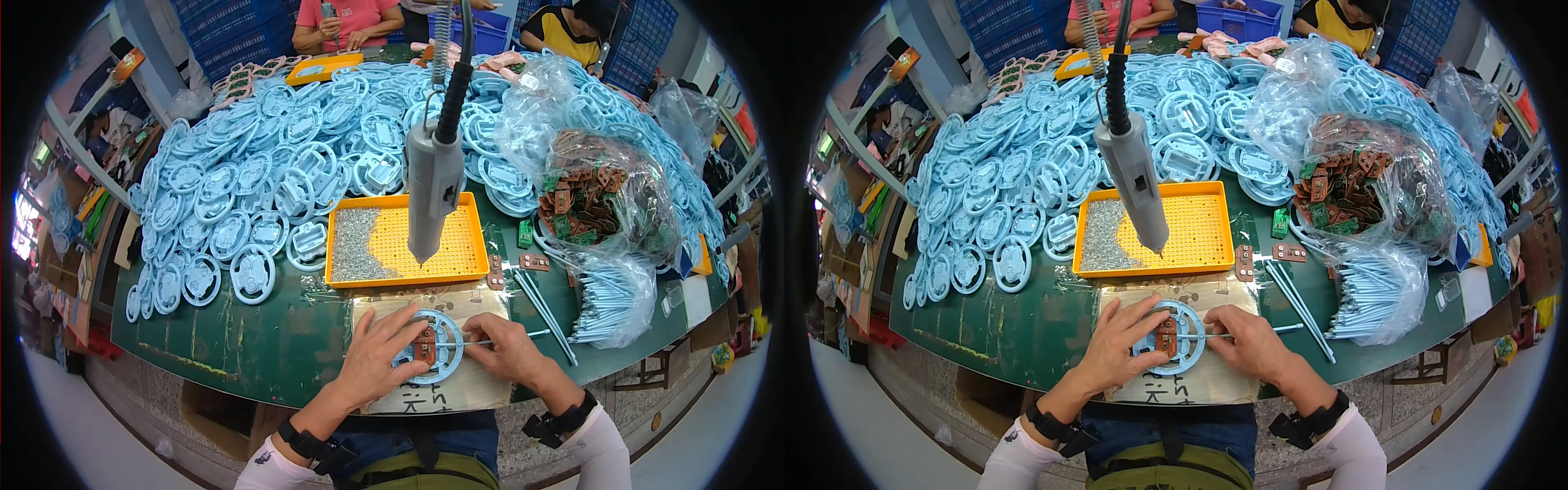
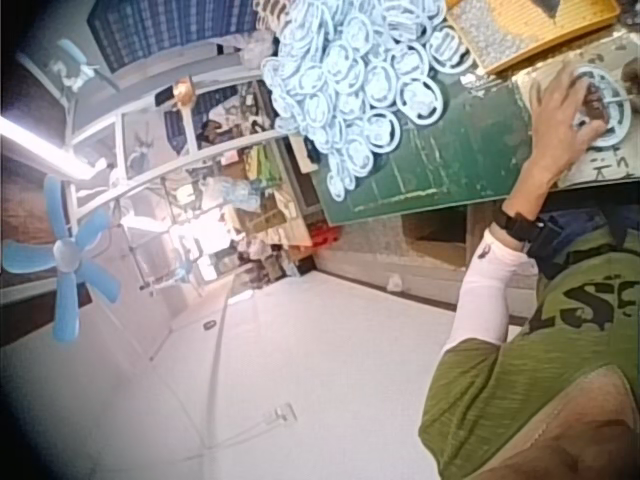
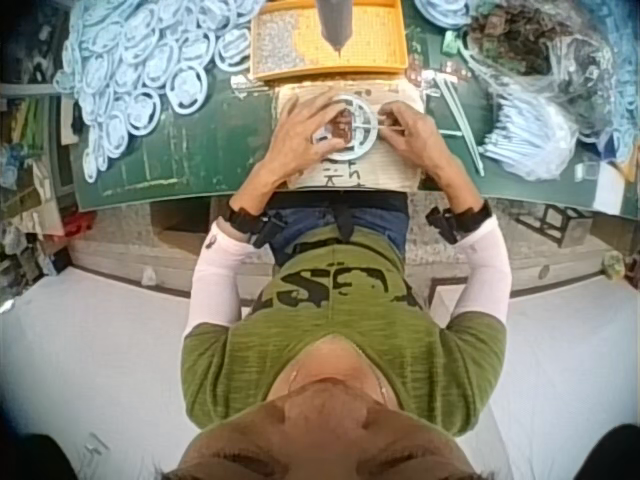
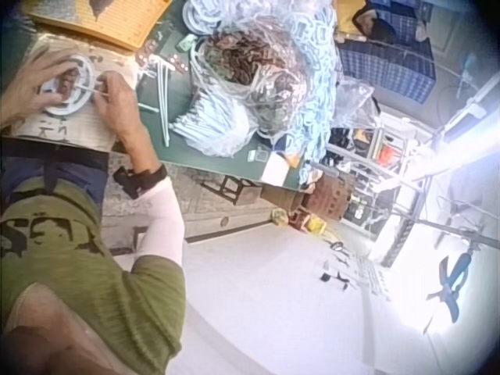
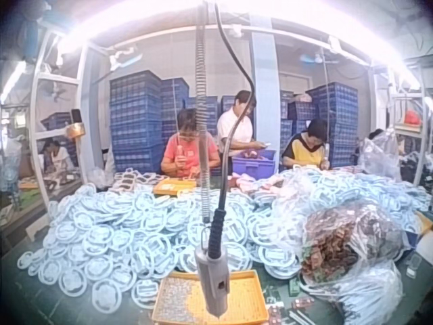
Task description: Assembling small plastic components into a circular frame using an electric screwdriver.
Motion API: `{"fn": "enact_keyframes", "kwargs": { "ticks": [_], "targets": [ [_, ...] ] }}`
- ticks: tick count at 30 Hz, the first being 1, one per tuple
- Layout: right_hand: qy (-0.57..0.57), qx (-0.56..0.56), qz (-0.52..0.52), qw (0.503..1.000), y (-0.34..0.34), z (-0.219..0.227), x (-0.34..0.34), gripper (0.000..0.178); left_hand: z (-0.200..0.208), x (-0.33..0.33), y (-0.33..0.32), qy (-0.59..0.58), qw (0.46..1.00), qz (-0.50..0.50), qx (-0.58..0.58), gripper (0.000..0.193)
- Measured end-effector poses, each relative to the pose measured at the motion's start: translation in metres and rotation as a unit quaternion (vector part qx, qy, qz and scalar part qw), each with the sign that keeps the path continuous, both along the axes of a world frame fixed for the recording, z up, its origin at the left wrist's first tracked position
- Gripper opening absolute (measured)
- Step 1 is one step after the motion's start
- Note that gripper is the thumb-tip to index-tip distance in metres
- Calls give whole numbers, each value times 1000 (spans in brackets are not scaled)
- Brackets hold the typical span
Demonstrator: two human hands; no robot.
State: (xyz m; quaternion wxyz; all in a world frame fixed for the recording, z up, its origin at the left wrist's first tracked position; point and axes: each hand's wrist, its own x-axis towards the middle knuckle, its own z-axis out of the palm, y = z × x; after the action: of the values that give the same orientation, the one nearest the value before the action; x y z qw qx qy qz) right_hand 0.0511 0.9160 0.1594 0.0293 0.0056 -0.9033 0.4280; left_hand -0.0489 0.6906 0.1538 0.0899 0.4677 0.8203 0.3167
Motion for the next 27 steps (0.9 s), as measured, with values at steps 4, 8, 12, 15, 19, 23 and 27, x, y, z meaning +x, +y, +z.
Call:
{"fn": "enact_keyframes", "kwargs": {
  "ticks": [4, 8, 12, 15, 19, 23, 27],
  "targets": [
    [9, -16, 4, 1000, 2, -5, 0, 29, 2, 0, 0, -8, 1000, 0, -9, 61],
    [38, 3, 24, 999, 4, -5, -3, 30, 3, 1, 0, -7, 1000, -1, -12, 60],
    [45, 11, 19, 999, 3, -5, -1, 30, 2, 2, 0, -14, 1000, 2, -12, 60],
    [48, 7, 16, 999, 2, -5, 0, 30, 2, 2, 0, -17, 1000, 4, -12, 60],
    [48, 4, 18, 999, 3, -5, -1, 30, 2, 1, 0, -17, 1000, 4, -10, 59],
    [53, 30, 45, 997, 5, 1, -5, 34, 2, 0, 1, -15, 1000, 6, -8, 59],
    [73, 11, 39, 997, 13, 21, -14, 51, 3, 0, 1, -8, 1000, 8, -11, 59]
  ]
}}
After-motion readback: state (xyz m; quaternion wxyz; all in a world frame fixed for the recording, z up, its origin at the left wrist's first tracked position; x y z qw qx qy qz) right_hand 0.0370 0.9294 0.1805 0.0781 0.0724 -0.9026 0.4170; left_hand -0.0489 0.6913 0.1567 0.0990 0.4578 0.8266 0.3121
